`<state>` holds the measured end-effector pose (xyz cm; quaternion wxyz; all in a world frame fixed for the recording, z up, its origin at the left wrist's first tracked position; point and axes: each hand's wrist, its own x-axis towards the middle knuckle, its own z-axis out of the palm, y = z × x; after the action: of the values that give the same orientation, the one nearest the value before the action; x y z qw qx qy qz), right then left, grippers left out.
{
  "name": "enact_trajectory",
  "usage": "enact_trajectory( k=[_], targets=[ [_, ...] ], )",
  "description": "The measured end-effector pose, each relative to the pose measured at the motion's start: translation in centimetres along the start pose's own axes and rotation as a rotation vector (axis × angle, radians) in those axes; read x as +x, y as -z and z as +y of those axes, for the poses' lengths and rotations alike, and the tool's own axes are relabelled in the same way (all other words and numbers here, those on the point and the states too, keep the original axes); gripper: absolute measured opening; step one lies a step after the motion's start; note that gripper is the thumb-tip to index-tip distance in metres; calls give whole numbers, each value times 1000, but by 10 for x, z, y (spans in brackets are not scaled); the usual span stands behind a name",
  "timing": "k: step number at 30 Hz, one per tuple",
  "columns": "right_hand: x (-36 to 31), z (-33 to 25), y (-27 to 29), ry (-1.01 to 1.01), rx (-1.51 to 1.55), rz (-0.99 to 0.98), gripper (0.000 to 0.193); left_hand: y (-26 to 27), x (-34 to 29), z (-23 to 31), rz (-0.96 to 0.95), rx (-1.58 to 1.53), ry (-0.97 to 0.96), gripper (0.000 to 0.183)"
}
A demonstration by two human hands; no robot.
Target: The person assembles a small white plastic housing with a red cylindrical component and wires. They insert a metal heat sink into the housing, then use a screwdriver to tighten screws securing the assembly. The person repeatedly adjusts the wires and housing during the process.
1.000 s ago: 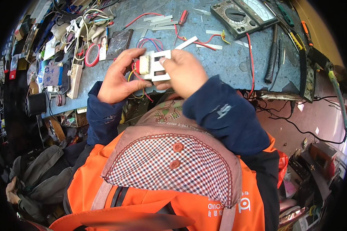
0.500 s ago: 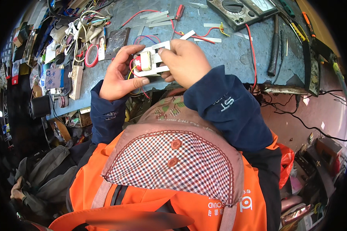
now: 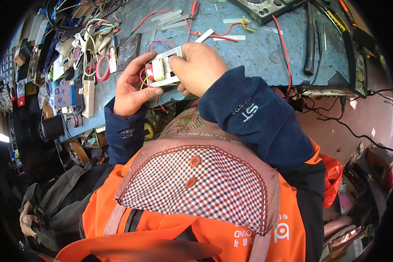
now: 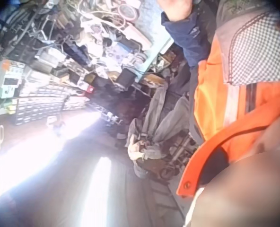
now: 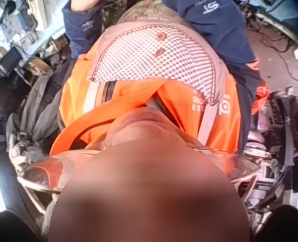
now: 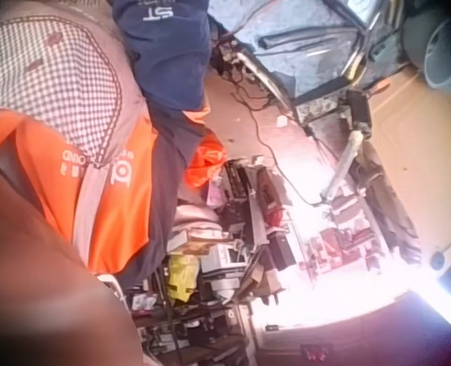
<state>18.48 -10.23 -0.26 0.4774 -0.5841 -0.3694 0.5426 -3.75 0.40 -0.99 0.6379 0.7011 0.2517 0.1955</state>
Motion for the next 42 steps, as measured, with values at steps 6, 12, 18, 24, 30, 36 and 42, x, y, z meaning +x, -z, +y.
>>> enact_trajectory(
  k=[6,12,18,24,30,36,42],
  targets=[
    [11,-6,5,18,-24,-1,34,-2,0,1,-1,-11,-29,89],
    [8,-8,6,-35,37,-74,32,-7,0,1,31,-76,-18,90],
    [11,1,6,-62,121,-94,33,-8,1,0,28,-114,-25,89],
    [17,-1,12,-81,140,-123,37,-11,2,1,34,-107,-37,89],
    [22,-6,19,-79,43,-133,39,-9,2,1,26,-125,-17,90],
    [23,-15,19,-73,-21,-143,39,-11,2,3,35,-118,-5,91],
    [20,-18,22,-53,-131,-172,36,-6,2,-4,10,-128,8,91]
  ],
)
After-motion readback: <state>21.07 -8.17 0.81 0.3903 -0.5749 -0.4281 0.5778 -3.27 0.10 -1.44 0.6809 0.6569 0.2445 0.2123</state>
